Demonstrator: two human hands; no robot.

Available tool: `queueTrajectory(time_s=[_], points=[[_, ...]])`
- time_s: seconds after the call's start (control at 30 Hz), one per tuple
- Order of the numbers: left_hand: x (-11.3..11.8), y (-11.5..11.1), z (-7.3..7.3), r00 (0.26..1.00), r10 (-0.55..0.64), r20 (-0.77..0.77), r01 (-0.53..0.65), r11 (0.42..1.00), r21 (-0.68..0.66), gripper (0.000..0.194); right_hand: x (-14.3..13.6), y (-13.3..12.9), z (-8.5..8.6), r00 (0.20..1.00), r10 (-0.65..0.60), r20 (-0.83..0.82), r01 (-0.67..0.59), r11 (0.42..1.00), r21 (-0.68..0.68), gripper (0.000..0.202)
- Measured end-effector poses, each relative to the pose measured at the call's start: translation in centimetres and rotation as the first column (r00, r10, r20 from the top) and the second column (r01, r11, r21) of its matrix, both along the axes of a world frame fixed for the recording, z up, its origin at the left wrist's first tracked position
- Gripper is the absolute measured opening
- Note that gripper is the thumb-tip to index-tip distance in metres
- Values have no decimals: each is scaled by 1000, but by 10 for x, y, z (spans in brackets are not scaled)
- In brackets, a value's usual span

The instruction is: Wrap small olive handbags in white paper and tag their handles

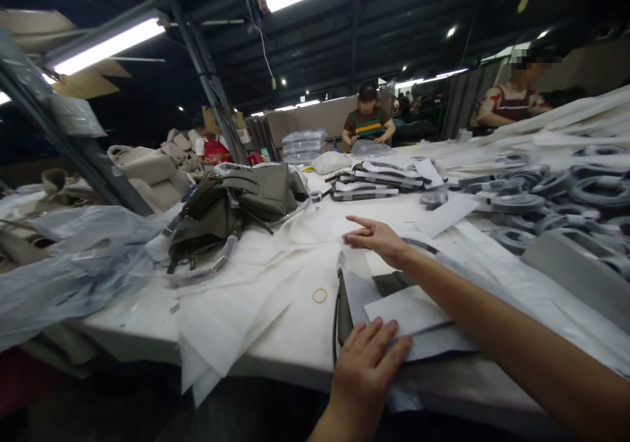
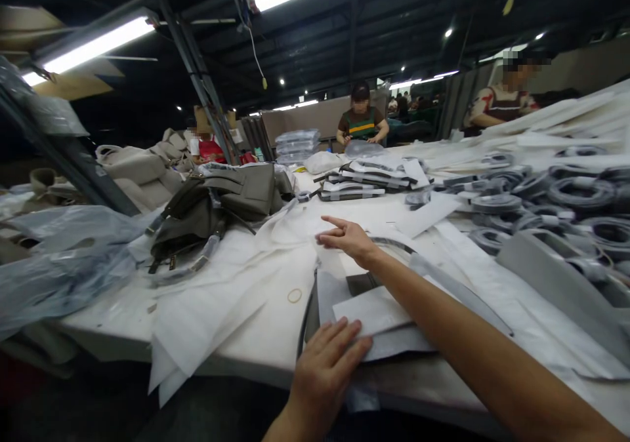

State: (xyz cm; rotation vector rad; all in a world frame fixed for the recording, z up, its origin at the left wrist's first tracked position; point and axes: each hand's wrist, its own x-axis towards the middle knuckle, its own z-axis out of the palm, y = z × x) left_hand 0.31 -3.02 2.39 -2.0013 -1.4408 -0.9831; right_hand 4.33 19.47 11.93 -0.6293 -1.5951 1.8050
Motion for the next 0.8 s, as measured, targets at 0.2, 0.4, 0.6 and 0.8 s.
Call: queueTrajectory(time_s=[0.2, 0.4, 0.6, 0.8], points=[[-1, 0, 0, 1000, -2, -14, 1, 1000, -17, 33, 24, -34, 20, 997, 74, 18, -76, 980, 183, 78], [-1, -1, -4, 999, -24, 38, 25, 999, -26, 34, 75, -87, 10, 967, 94, 235, -183, 902, 392, 48], [-6, -2, -6, 994, -73, 81, 77, 996, -53, 32, 110, -117, -21, 971, 10, 240, -167, 746, 645, 28], [-6, 1, -8, 982, -131, 135, 136, 990, -26, 31, 119, -127, -38, 992, 2, 124, -87, 716, 692, 25]])
